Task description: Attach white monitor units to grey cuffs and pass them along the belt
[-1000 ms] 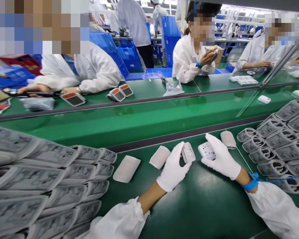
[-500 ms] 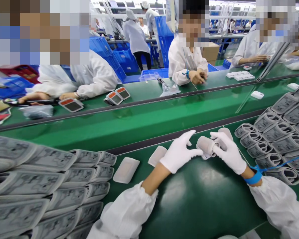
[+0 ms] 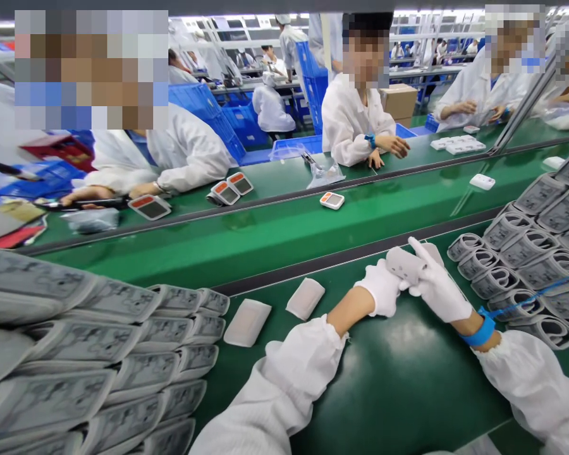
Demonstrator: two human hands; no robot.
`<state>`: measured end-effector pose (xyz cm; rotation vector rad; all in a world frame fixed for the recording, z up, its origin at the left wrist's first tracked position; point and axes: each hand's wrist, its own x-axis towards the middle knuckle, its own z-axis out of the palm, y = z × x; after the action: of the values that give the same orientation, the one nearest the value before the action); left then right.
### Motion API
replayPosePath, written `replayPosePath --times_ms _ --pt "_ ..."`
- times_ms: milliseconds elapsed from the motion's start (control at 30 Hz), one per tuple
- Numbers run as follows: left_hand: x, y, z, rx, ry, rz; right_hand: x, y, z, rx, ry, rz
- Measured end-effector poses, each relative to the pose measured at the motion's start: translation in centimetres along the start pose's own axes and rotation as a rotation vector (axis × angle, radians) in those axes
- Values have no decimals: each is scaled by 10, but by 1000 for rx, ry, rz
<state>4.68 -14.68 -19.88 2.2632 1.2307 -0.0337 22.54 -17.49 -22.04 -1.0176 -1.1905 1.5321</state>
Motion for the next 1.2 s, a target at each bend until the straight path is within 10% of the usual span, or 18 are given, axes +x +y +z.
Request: replayPosePath --times_ms 233,467,700,967,1200 --pt "-42 -16 -10 209 -128 -51 -2 -2 5 106 -286 109" --pt "-69 -37 -11 244 -48 -88 -2 10 10 -316 -198 -185" --pt "-67 -39 -8 166 -14 -188 -3 9 12 -82 -290 -52" --pt "-58 -24 9 -24 87 -370 -8 61 62 -409 344 -144" --pt "-67 -29 19 -496 193 -377 -20 73 77 -327 358 -181"
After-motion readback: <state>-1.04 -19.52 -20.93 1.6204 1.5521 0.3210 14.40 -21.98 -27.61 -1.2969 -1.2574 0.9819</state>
